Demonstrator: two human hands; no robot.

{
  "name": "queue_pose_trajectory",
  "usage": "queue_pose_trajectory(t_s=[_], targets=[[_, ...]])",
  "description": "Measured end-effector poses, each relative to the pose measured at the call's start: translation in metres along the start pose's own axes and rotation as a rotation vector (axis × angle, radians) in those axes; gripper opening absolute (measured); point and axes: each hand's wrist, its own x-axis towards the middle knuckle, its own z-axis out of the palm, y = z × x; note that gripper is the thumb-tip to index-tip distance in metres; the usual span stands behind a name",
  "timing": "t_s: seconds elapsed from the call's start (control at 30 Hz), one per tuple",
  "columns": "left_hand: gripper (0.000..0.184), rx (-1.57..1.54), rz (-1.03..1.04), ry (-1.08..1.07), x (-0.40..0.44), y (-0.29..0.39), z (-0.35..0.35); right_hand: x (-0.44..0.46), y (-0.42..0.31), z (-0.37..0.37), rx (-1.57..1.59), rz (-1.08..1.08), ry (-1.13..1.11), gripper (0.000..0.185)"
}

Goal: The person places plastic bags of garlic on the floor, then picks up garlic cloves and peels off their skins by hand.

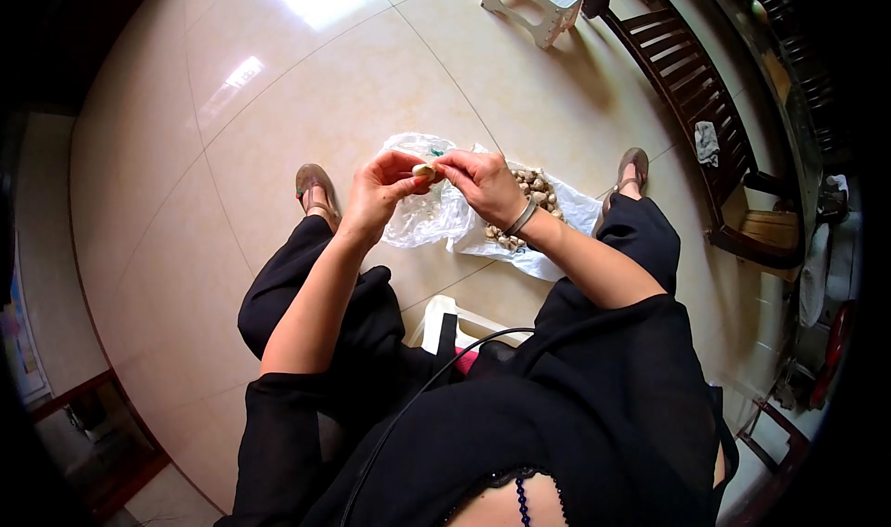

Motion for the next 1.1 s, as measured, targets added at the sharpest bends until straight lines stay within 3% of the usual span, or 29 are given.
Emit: queue_pose_trajectory(t_s=[0.2, 0.3, 0.37, 0.47, 0.6, 0.83, 1.0, 1.1], targets=[[0.014, 0.007, 0.035, 0.007, 0.000, 0.000, 0.001, -0.001, -0.006, -0.002, 0.002, -0.075, 0.057, 0.013], [0.016, 0.174, 0.094, 0.030, 0.003, -0.009, 0.002, -0.003, 0.001, 0.001, -0.041, -0.029, 0.041, 0.012], [0.014, 0.383, 0.132, 0.043, 0.001, -0.004, 0.004, -0.002, 0.016, 0.004, -0.110, -0.126, 0.057, 0.012], [0.015, 0.465, 0.142, 0.050, 0.002, -0.012, 0.001, -0.004, 0.016, 0.002, 0.002, -0.044, -0.020, 0.012], [0.011, 0.407, 0.066, 0.020, -0.002, 0.003, 0.010, -0.007, 0.008, 0.002, 0.144, 0.116, -0.040, 0.013], [0.011, 0.294, -0.001, -0.013, 0.000, -0.001, 0.009, -0.010, 0.002, 0.001, 0.091, 0.173, -0.062, 0.015], [0.013, 0.143, -0.034, -0.064, -0.001, 0.005, 0.006, -0.007, -0.003, -0.004, 0.223, 0.247, -0.105, 0.014], [0.014, 0.132, -0.058, -0.074, -0.001, 0.007, 0.005, -0.006, -0.001, -0.007, 0.192, 0.185, -0.120, 0.013]])
